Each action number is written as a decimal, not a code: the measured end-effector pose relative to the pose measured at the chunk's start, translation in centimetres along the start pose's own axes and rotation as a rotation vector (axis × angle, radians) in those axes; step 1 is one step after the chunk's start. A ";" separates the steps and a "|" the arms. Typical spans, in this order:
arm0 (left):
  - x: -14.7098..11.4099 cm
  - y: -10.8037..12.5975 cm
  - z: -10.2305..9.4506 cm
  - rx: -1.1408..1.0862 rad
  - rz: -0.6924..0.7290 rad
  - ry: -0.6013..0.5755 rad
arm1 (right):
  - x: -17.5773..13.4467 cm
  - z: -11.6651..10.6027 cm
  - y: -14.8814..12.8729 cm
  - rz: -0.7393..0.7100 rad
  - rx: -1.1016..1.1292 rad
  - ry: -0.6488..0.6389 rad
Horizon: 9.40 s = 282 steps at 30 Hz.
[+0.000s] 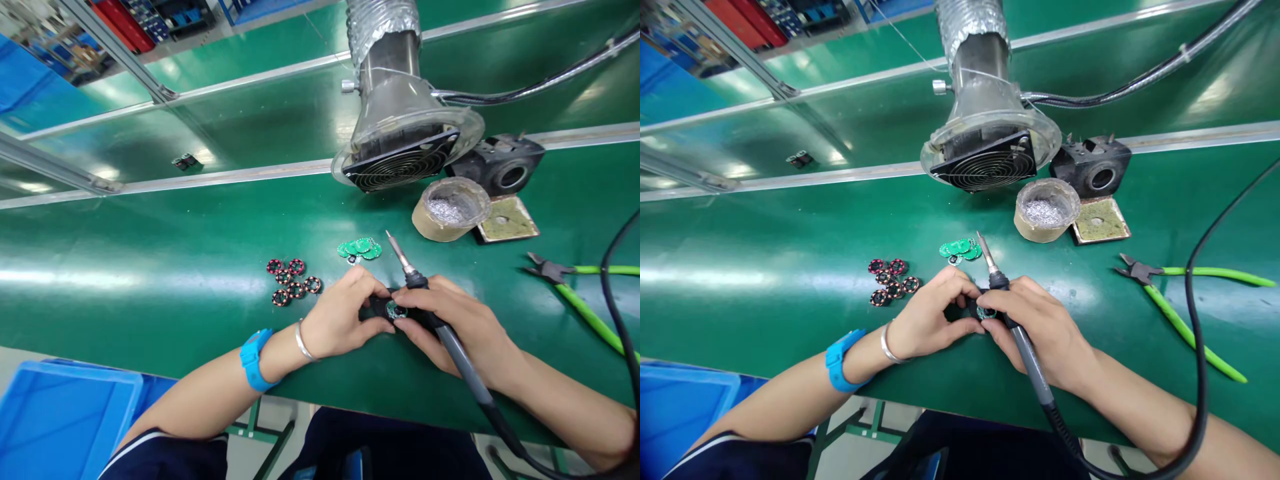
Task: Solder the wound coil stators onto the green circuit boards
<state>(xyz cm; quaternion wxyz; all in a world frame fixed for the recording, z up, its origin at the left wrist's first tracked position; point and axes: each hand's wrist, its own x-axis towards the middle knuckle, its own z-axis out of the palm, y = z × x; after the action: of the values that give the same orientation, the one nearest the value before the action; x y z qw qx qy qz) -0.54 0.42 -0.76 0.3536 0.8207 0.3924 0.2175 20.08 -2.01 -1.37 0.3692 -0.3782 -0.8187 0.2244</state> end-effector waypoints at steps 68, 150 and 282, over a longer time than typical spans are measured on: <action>0.1 -1.1 -1.0 0.050 0.213 -0.036 | -0.7 -3.5 -4.9 0.004 -0.071 0.079; 0.6 0.7 -0.6 -0.436 -0.440 -0.131 | 0.2 -3.9 -4.2 0.045 0.062 0.079; -0.4 1.8 -0.5 -0.321 -0.339 -0.029 | 0.1 0.2 -0.8 -0.130 -0.054 0.032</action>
<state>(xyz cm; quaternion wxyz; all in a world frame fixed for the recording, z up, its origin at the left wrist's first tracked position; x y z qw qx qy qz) -0.23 -0.46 0.92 0.5167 0.6794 0.4801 0.2026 19.55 -2.48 -0.93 0.3858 -0.3376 -0.8413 0.1716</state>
